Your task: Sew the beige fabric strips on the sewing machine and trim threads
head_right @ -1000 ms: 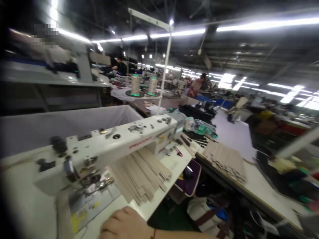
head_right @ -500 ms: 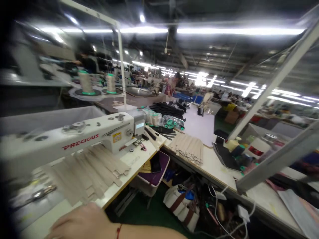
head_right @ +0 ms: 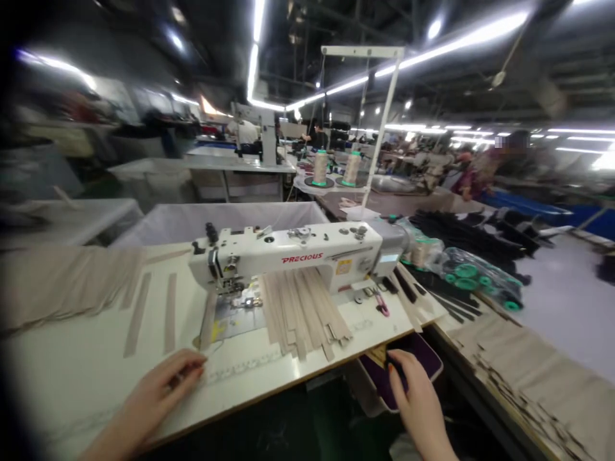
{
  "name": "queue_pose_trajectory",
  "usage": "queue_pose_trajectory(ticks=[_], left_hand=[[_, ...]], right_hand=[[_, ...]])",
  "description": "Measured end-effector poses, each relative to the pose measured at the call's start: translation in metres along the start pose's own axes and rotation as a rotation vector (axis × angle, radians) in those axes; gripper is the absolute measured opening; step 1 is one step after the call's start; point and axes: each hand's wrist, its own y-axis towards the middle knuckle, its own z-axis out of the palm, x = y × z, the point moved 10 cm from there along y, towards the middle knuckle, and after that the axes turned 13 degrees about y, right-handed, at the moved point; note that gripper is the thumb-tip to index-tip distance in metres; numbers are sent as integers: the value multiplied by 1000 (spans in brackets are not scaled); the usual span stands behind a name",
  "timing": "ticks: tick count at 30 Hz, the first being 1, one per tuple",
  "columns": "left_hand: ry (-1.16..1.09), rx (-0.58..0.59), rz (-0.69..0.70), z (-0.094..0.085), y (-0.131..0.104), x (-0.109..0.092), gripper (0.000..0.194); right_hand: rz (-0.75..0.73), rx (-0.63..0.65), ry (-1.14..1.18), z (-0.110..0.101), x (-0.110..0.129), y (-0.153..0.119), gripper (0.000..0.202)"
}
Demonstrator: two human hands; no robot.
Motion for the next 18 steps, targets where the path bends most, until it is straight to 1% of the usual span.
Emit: queue_pose_trajectory(ticks=[3, 5, 6, 9, 11, 13, 15, 18], left_hand=[[161, -18, -35, -25, 25, 16, 27], [215, -21, -73, -35, 36, 25, 26], [235, -18, -90, -37, 41, 27, 24], [300, 8, -122, -30, 57, 30, 24], [338, 19, -138, -20, 68, 30, 28], [362, 29, -146, -11, 78, 31, 34], [366, 48, -143, -2, 85, 35, 36], [342, 86, -145, 5, 90, 49, 29]], right_hand=[[-7, 145, -107, 31, -1, 32, 34], [3, 189, -169, 45, -5, 59, 38], [14, 195, -189, 49, -9, 74, 39], [67, 193, -264, 52, -27, 107, 41], [115, 190, -331, 48, -39, 118, 41], [159, 197, -394, 43, -50, 119, 38], [192, 211, -447, 36, -57, 115, 32], [223, 230, -506, 26, -63, 106, 24]])
